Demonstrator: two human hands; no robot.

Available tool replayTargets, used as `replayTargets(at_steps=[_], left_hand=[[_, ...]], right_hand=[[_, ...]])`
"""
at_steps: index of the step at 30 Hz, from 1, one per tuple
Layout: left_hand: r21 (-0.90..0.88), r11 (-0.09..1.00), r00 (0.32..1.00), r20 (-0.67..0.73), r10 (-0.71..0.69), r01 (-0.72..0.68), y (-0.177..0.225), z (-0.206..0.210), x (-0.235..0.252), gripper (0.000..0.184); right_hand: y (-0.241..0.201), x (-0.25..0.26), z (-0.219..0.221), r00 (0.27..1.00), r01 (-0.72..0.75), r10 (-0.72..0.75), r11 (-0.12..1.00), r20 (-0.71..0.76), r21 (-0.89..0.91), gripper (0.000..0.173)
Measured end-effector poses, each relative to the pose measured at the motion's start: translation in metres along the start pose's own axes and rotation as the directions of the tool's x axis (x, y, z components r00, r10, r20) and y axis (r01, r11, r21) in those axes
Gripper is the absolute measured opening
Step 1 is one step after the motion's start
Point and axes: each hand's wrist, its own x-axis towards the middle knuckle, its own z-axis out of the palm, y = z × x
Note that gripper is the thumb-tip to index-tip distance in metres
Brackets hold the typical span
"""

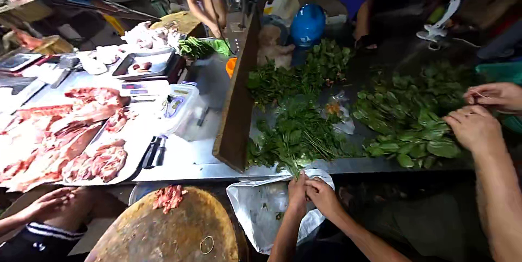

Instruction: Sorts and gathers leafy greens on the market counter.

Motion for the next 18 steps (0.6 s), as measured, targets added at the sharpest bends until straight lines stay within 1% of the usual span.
replayTargets(at_steps=[2,3,5,7,9,11,12,14,16,18], left_hand=[[0.045,0.998,0.998,-0.047,0.037,-0.035,-0.004,-0.010,0.004,0.036],[0.046,0.998,0.997,-0.052,0.050,-0.048,-0.002,-0.017,0.004,0.034],[0.022,0.997,0.996,-0.045,0.072,-0.071,0.007,-0.030,-0.001,0.029],[0.005,0.997,0.996,-0.041,0.081,-0.081,0.018,-0.038,-0.009,0.024],[0.002,0.997,0.996,-0.053,0.071,-0.071,0.029,-0.043,-0.014,0.021],[-0.011,0.999,0.996,-0.079,0.048,-0.049,0.034,-0.046,-0.018,0.024],[-0.034,0.999,0.996,-0.081,0.038,-0.041,0.035,-0.048,-0.019,0.028],[-0.094,0.995,0.998,-0.060,0.032,-0.038,0.034,-0.053,-0.023,0.033],[-0.139,0.989,0.999,-0.035,0.036,-0.040,0.032,-0.056,-0.030,0.035],[-0.148,0.987,0.998,-0.018,0.056,-0.058,0.032,-0.057,-0.036,0.031]], right_hand=[[0.010,0.007,-0.009,0.998,0.052,-0.051,0.998,0.024,-0.045,0.023],[0.014,0.015,-0.019,0.997,0.075,-0.075,0.994,0.008,-0.084,0.025],[0.022,0.041,-0.039,0.986,0.122,-0.144,0.964,-0.080,-0.236,0.027],[0.035,0.075,-0.055,0.964,0.130,-0.216,0.892,-0.155,-0.433,0.029],[0.051,0.109,-0.062,0.966,0.075,-0.204,0.810,-0.159,-0.582,0.035],[0.063,0.134,-0.066,0.984,0.024,-0.132,0.757,-0.118,-0.653,0.039],[0.064,0.142,-0.068,0.989,-0.001,-0.098,0.757,-0.115,-0.654,0.037],[0.050,0.147,-0.077,0.988,-0.039,-0.056,0.814,-0.145,-0.580,0.035],[0.027,0.142,-0.091,0.984,-0.054,-0.022,0.910,-0.177,-0.412,0.036],[0.005,0.132,-0.106,0.976,-0.050,0.006,0.979,-0.217,-0.197,0.040]])
